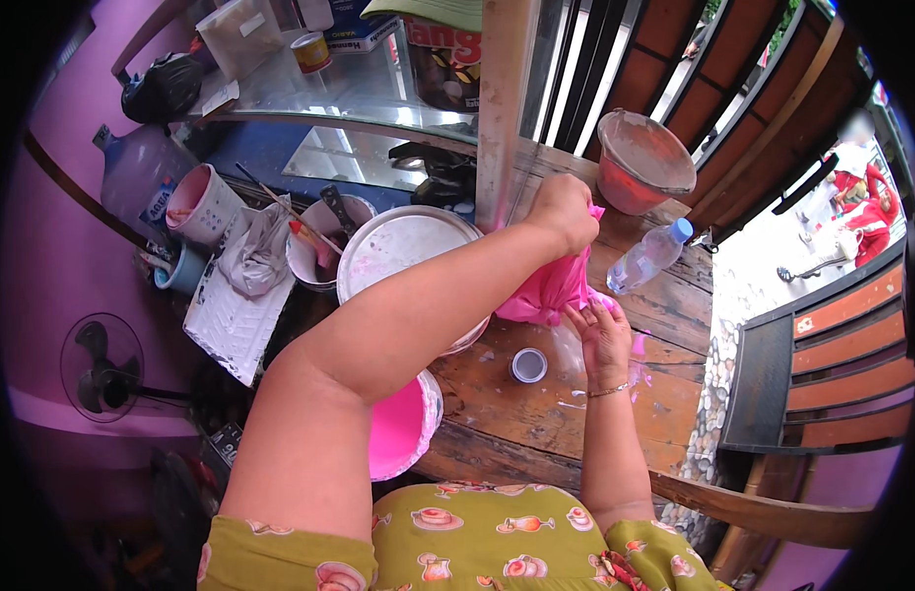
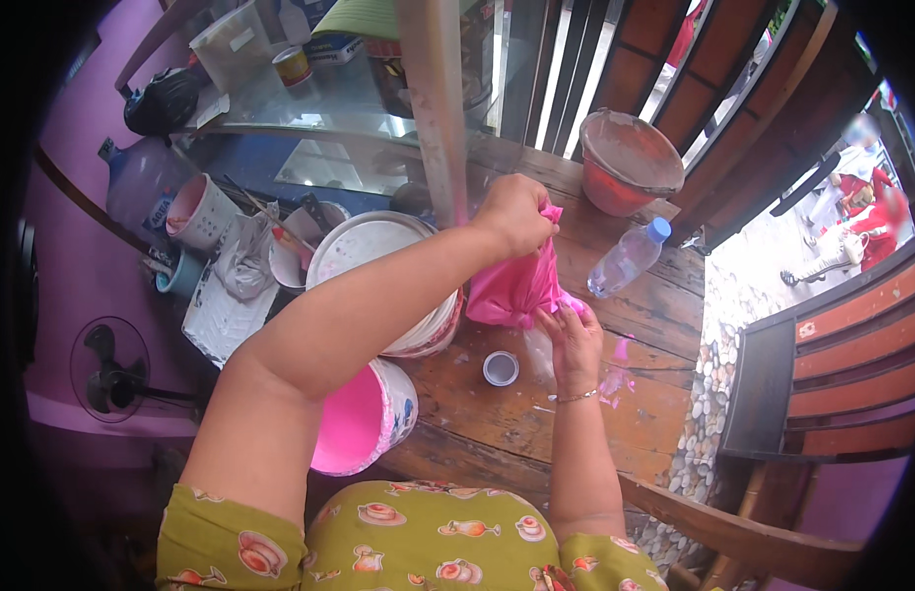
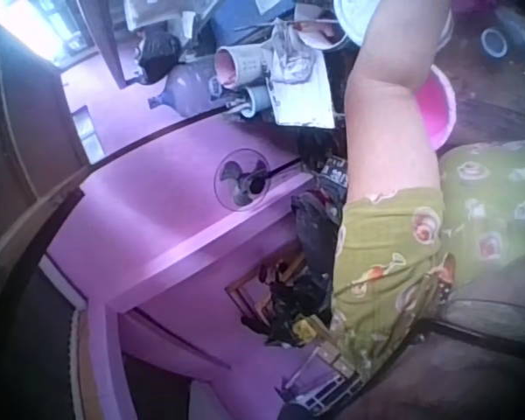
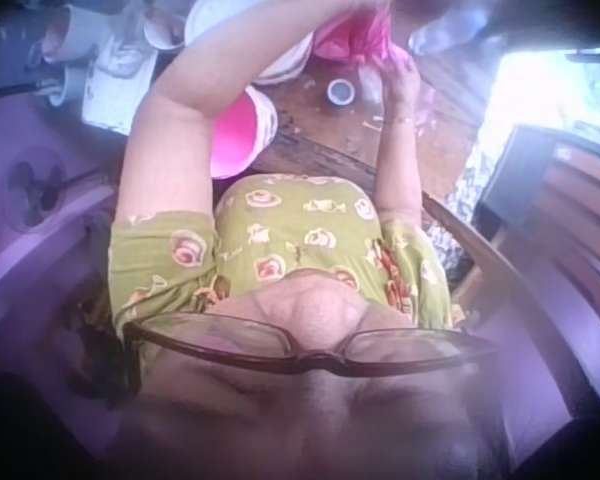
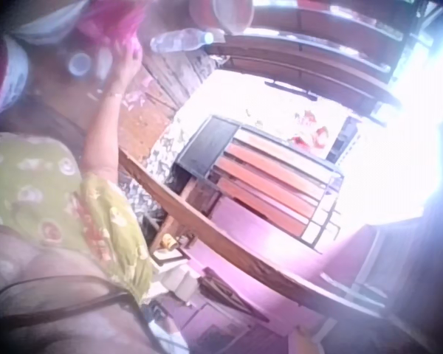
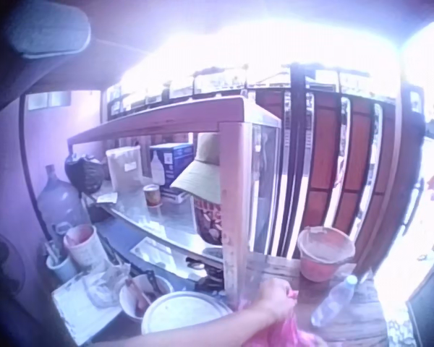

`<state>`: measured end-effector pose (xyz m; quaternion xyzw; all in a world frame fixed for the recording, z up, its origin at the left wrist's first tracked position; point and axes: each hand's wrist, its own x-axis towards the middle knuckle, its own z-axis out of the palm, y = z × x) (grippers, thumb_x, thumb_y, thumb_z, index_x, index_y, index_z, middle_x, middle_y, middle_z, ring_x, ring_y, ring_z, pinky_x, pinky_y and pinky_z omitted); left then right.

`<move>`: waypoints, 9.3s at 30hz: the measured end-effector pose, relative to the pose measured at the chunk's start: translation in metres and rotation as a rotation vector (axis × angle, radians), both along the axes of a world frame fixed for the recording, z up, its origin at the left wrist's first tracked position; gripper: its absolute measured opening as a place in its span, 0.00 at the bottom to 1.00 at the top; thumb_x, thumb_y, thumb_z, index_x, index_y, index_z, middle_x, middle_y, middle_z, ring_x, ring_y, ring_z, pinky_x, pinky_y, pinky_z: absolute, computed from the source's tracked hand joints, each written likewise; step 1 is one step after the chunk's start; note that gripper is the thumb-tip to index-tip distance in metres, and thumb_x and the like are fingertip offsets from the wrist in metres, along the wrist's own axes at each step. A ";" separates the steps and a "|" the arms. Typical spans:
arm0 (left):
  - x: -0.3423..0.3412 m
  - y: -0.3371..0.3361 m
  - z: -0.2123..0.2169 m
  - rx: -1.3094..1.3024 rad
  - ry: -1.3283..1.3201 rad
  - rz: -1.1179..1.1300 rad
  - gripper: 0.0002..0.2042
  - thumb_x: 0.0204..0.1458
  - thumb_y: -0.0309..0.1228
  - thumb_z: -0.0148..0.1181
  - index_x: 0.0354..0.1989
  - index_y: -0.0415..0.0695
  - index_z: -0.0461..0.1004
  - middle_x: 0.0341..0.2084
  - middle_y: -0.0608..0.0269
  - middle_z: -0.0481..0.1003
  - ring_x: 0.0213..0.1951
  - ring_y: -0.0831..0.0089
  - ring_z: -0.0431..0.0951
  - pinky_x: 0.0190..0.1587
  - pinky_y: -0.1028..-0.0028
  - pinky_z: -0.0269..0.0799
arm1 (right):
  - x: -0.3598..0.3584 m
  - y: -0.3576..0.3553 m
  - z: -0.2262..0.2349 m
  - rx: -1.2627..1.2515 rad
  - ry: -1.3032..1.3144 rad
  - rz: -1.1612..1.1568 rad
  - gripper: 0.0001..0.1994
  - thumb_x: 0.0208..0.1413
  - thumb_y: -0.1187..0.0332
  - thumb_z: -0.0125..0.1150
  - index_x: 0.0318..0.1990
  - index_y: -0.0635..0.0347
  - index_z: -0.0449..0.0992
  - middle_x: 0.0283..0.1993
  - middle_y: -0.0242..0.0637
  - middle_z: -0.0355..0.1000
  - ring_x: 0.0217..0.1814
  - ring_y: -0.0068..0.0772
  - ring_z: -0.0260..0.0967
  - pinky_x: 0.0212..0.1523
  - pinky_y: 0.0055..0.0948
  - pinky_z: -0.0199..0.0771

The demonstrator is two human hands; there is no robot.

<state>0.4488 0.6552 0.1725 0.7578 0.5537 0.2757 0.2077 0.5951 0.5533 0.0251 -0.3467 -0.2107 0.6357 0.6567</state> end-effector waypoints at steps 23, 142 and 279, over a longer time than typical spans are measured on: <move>-0.030 0.008 -0.026 0.076 0.204 -0.274 0.05 0.35 0.26 0.61 0.22 0.40 0.76 0.23 0.47 0.75 0.31 0.52 0.76 0.36 0.64 0.71 | -0.005 0.018 -0.015 0.069 -0.535 0.135 0.05 0.52 0.75 0.59 0.36 0.66 0.73 0.34 0.34 0.73 0.33 0.23 0.72 0.35 0.22 0.77; -0.032 0.000 -0.060 -0.009 0.176 -0.558 0.12 0.31 0.33 0.70 0.28 0.46 0.80 0.35 0.53 0.77 0.39 0.61 0.79 0.43 0.69 0.74 | -0.232 -0.139 0.189 0.134 -1.639 0.602 0.16 0.38 0.82 0.50 0.37 0.60 0.77 0.41 0.47 0.65 0.45 0.50 0.65 0.48 0.39 0.67; -0.006 0.008 -0.022 -0.345 1.072 -0.393 0.10 0.39 0.34 0.58 0.26 0.41 0.79 0.29 0.52 0.78 0.32 0.64 0.78 0.37 0.70 0.73 | 0.008 -0.231 0.089 -0.164 -0.791 -0.174 0.10 0.48 0.75 0.64 0.40 0.65 0.75 0.33 0.28 0.73 0.32 0.14 0.64 0.33 0.15 0.65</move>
